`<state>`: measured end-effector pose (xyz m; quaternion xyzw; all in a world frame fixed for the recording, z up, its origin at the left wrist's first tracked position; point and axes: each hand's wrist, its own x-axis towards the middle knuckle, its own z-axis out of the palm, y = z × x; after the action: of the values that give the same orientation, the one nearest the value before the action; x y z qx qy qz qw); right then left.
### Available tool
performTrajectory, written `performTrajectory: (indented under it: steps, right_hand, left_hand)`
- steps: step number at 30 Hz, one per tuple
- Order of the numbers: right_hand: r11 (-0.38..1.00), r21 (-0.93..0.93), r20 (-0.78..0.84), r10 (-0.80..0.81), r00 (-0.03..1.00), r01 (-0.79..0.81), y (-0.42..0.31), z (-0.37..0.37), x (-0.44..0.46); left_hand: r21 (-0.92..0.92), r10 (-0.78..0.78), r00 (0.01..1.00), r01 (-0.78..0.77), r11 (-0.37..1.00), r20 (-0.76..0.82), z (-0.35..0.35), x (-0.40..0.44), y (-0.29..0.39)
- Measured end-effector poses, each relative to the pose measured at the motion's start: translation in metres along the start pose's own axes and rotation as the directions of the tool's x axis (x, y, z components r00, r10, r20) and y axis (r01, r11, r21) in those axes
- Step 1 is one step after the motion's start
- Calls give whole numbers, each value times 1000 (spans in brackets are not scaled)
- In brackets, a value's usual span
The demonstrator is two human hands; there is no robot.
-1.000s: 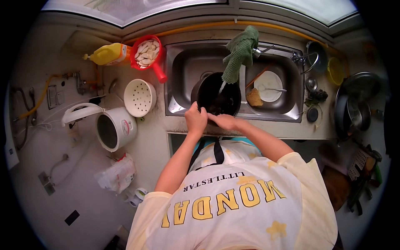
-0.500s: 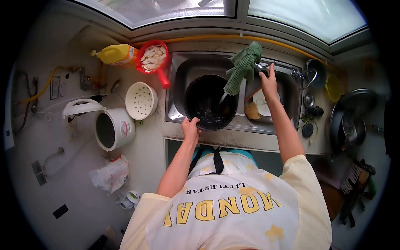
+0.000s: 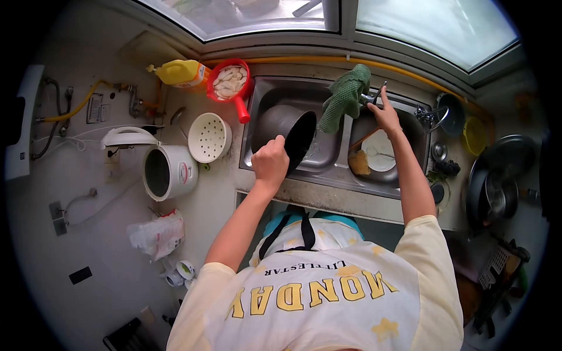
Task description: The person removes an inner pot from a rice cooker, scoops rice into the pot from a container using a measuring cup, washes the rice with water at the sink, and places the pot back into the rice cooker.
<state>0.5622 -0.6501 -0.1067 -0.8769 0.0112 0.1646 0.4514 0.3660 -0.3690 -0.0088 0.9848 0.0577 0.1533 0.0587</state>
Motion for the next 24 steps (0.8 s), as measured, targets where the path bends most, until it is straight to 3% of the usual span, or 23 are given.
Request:
performTrajectory:
  steps: [1, 2, 4, 6, 11, 16, 21, 24]
  right_hand:
    - [999, 27, -17, -35, 999, 36, 2, 1, -4]
    - [983, 22, -80, -183, 980, 185, 21, 14, -1]
    - [976, 49, -77, -207, 975, 211, 16, 29, -24]
    - [967, 132, -71, -210, 975, 217, 21, 58, -44]
    - [989, 145, 16, -41, 999, 38, 19, 102, -114]
    - [985, 140, 200, 70, 977, -99, 30, 120, -161]
    - [992, 80, 234, 79, 969, -100, 47, 121, -183]
    - [986, 113, 259, 91, 962, -124, 57, 114, -188]
  left_hand:
    - [90, 54, 999, -54, 994, 7, -2, 2, 5]
    - [118, 61, 998, -63, 991, 21, -3, 6, 9]
    - [175, 76, 996, -84, 981, 49, -5, 15, 15]
    - [269, 43, 989, -81, 960, 143, -6, 28, 20]
    - [418, -59, 955, -71, 906, 290, 1, 49, 35]
    - [436, -117, 924, -58, 898, 365, 5, 60, 47]
    - [365, -98, 929, -43, 930, 358, -1, 58, 44]
    - [276, -235, 936, 160, 948, 261, -24, 46, 33]
